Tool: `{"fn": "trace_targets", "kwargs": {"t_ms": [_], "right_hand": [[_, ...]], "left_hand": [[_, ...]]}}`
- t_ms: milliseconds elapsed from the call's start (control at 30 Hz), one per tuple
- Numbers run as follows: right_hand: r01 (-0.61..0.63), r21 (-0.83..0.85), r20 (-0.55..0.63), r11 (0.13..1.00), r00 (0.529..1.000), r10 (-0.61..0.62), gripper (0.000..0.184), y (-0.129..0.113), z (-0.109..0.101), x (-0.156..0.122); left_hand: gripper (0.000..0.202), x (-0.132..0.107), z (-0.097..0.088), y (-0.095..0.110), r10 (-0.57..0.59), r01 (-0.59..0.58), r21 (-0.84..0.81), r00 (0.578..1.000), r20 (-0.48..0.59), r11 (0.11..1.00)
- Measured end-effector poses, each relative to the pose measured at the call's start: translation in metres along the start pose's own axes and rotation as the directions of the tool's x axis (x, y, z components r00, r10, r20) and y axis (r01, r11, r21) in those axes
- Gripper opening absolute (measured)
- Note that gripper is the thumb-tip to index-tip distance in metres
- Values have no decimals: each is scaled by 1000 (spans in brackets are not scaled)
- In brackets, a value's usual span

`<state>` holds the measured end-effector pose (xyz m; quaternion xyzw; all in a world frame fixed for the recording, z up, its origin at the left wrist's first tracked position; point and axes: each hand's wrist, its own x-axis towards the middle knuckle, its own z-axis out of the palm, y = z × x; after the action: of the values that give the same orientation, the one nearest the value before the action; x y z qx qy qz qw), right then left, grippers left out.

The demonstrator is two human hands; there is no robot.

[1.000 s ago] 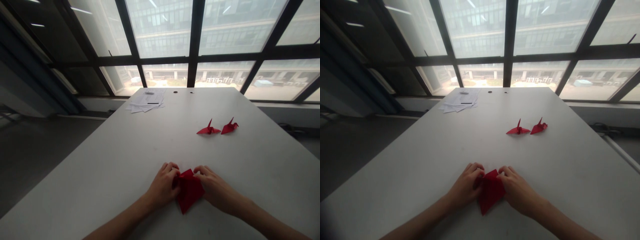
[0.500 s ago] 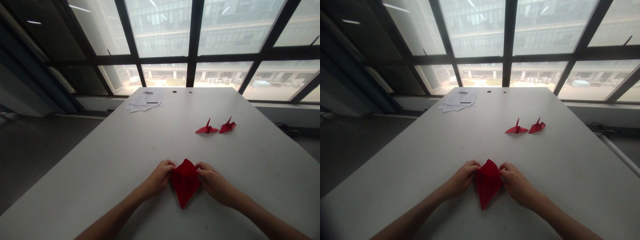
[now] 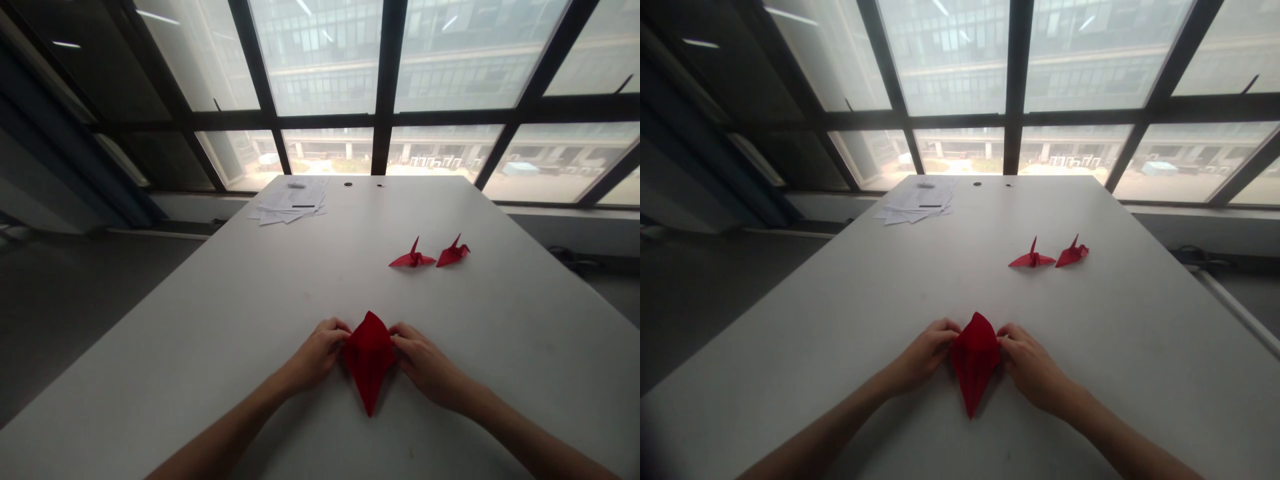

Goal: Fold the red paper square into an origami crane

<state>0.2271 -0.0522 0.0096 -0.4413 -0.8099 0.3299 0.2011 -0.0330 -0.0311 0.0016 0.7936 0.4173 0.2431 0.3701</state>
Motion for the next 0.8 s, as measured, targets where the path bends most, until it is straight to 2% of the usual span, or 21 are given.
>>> {"fn": "trace_targets", "kwargs": {"t_ms": [167,500,667,800], "right_hand": [[3,-26,-2,1000,1000,-3,32,1,2,1],[30,-24,2,999,1000,-30,37,4,2,1],[38,-13,10,999,999,-38,40,3,-1,1],[52,-22,15,998,999,-52,40,5,0,1]], "left_hand": [[25,0,-6,6,9,-10,26,1000,25,1000],[24,-3,-2,5,22,-28,84,997,70,996],[27,-5,-12,14,38,-47,57,988,147,997],[23,-4,-11,12,27,-33,45,990,136,998]]}}
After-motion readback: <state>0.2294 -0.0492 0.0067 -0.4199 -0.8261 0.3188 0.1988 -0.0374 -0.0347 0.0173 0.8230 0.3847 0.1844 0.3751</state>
